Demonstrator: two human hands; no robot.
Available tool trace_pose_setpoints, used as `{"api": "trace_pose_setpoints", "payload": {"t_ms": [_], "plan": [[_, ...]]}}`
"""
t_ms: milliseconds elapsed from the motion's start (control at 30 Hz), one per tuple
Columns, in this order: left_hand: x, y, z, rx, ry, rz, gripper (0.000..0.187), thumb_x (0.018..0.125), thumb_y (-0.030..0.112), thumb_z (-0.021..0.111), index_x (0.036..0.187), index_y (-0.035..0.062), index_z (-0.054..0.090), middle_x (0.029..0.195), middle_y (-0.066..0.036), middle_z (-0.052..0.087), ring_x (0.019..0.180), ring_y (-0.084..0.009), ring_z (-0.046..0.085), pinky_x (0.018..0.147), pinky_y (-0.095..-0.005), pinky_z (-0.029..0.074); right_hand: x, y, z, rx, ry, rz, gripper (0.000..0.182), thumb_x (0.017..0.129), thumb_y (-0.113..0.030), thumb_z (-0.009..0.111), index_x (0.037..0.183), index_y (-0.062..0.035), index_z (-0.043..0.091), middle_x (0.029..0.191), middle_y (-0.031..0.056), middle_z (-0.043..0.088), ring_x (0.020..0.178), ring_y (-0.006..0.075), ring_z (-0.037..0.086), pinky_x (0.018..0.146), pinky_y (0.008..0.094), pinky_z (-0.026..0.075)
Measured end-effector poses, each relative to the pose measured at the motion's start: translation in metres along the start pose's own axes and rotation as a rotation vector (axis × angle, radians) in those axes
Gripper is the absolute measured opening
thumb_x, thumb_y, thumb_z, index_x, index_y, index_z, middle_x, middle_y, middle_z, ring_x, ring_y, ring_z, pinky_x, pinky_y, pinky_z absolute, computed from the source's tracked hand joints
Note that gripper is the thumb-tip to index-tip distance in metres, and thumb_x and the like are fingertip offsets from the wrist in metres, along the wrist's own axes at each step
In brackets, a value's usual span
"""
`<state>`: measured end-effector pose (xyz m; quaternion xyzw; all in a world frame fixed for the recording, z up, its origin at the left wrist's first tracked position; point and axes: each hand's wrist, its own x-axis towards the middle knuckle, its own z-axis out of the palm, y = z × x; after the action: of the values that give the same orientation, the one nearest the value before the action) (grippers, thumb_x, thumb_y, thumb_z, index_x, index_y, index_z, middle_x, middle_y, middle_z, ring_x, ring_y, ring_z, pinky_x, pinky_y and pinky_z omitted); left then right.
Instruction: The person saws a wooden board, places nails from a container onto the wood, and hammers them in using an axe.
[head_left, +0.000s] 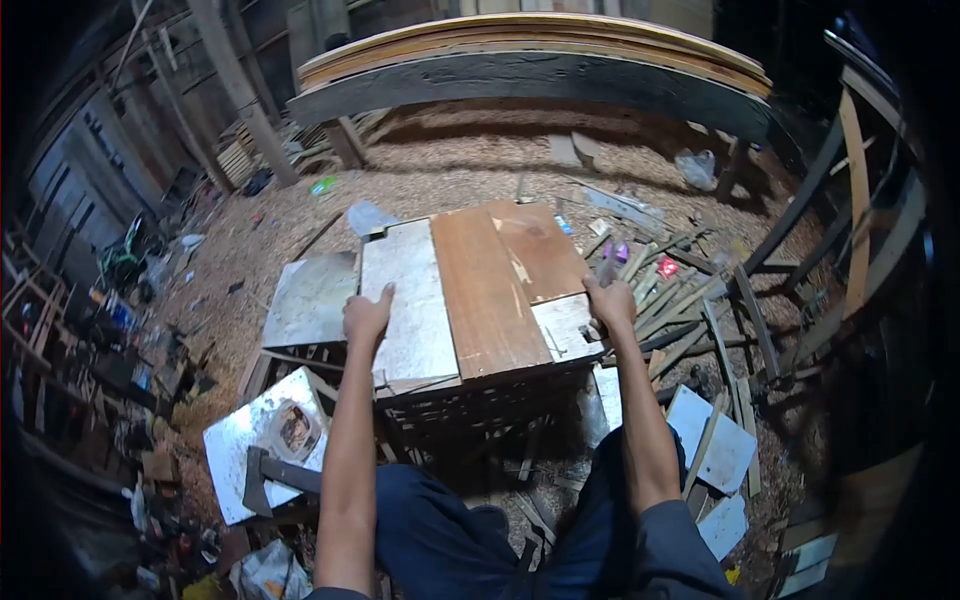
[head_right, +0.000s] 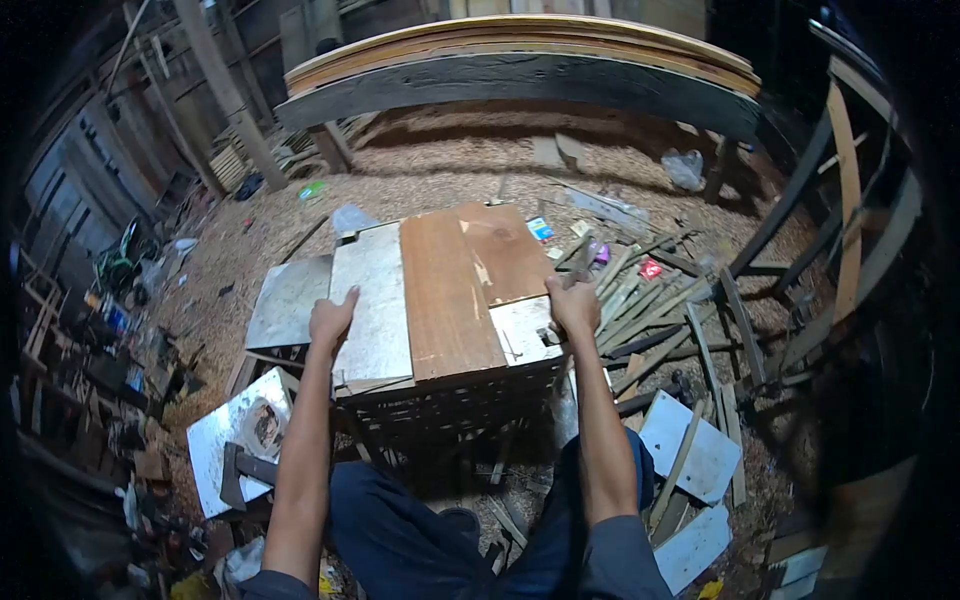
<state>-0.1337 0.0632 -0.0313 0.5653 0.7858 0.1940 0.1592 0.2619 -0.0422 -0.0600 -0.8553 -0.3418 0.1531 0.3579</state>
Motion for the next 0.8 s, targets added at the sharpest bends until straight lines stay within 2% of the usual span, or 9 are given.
{"api": "trace_pose_setpoints", "payload": {"t_ms": [100, 200, 267, 367, 567, 600, 667, 700, 800], "plan": [[-0.005, -0.011, 0.003, -0.018, -0.060, 0.102, 0.100, 0.081, 0.068, 0.061, 0.119, -0.0246, 0.049, 0.121, -0.041, 0.054, 0.116, -0.0496, 0.056, 0.097, -0.0475, 0.048, 0.009, 0.002, -0.008, 0.008, -0.012, -0.081, 0.057, 0.078, -0.053, 0.070, 0.089, 0.0032, 0.071, 0.085, 0.0260, 0.070, 0.083, 0.0412, 0.069, 0.074, 0.0491, 0.053], [-0.043, -0.011, -0.025, -0.042, -0.301, 0.172, 0.073, 0.086, 0.054, 0.064, 0.117, -0.0119, 0.060, 0.118, -0.033, 0.062, 0.113, -0.0427, 0.061, 0.097, -0.0426, 0.048, 0.037, 0.004, -0.022, -0.036, -0.020, -0.165, 0.057, 0.078, -0.052, 0.071, 0.090, 0.0028, 0.071, 0.085, 0.0263, 0.070, 0.083, 0.0408, 0.070, 0.073, 0.0490, 0.053], [-0.069, -0.025, -0.032, -0.144, -0.436, 0.343, 0.065, 0.088, 0.057, 0.062, 0.093, -0.0077, 0.068, 0.073, -0.009, 0.064, 0.066, -0.0154, 0.059, 0.057, -0.0306, 0.046, 0.059, 0.000, -0.036, -0.062, -0.079, -0.240, 0.058, 0.077, -0.053, 0.073, 0.091, 0.0028, 0.071, 0.083, 0.0260, 0.069, 0.080, 0.0397, 0.069, 0.070, 0.0486, 0.053], [-0.121, -0.008, -0.062, -0.205, -0.776, 0.143, 0.057, 0.090, 0.057, 0.063, 0.079, 0.0014, 0.067, 0.067, 0.000, 0.059, 0.061, -0.0078, 0.055, 0.054, -0.0248, 0.040, 0.094, 0.001, -0.041, -0.070, -0.208, -0.362, 0.063, 0.075, -0.057, 0.074, 0.086, 0.0051, 0.067, 0.075, 0.0254, 0.066, 0.075, 0.0392, 0.068, 0.067, 0.0485, 0.050], [-0.146, -0.010, -0.065, -0.060, -1.071, 0.244, 0.049, 0.094, 0.047, 0.063, 0.088, -0.0016, 0.064, 0.061, -0.001, 0.056, 0.059, -0.0082, 0.057, 0.049, -0.0245, 0.044, 0.122, 0.001, -0.029, -0.113, -0.341, -0.495, 0.056, 0.080, -0.053, 0.072, 0.080, 0.0020, 0.065, 0.073, 0.0218, 0.065, 0.070, 0.0374, 0.066, 0.062, 0.0471, 0.047], [-0.144, -0.006, -0.070, 0.094, -0.972, 0.284, 0.062, 0.090, 0.061, 0.058, 0.088, 0.0003, 0.070, 0.065, -0.008, 0.068, 0.067, -0.0194, 0.069, 0.061, -0.0329, 0.052, 0.117, -0.001, -0.031, -0.185, -0.272, -0.518, 0.053, 0.081, -0.052, 0.072, 0.082, 0.0009, 0.066, 0.074, 0.0219, 0.066, 0.071, 0.0381, 0.067, 0.063, 0.0475, 0.047], [-0.129, 0.021, -0.086, 0.424, -0.793, 0.528, 0.062, 0.088, 0.065, 0.055, 0.086, 0.0055, 0.073, 0.073, -0.014, 0.071, 0.073, -0.0288, 0.071, 0.068, -0.0398, 0.054, 0.105, -0.016, -0.038, -0.319, -0.113, -0.575, 0.047, 0.082, -0.048, 0.071, 0.086, -0.0013, 0.068, 0.078, 0.0222, 0.067, 0.075, 0.0394, 0.067, 0.066, 0.0484, 0.049], [-0.124, 0.053, -0.088, 0.666, -0.709, 0.431, 0.063, 0.087, 0.067, 0.053, 0.083, 0.0079, 0.074, 0.083, -0.017, 0.072, 0.082, -0.0349, 0.071, 0.074, -0.0445, 0.054, 0.097, -0.029, -0.048, -0.300, -0.106, -0.519, 0.039, 0.084, -0.043, 0.070, 0.090, -0.0041, 0.070, 0.081, 0.0230, 0.068, 0.079, 0.0415, 0.066, 0.070, 0.0502, 0.050], [-0.076, 0.070, -0.052, 0.414, -0.331, 0.477, 0.056, 0.087, 0.063, 0.057, 0.099, 0.0099, 0.070, 0.081, -0.013, 0.071, 0.080, -0.0310, 0.070, 0.073, -0.0400, 0.053, 0.054, -0.032, -0.057, -0.115, 0.162, -0.489, 0.039, 0.085, -0.041, 0.069, 0.084, -0.0016, 0.069, 0.078, 0.0231, 0.067, 0.077, 0.0419, 0.067, 0.069, 0.0507, 0.052]]}}
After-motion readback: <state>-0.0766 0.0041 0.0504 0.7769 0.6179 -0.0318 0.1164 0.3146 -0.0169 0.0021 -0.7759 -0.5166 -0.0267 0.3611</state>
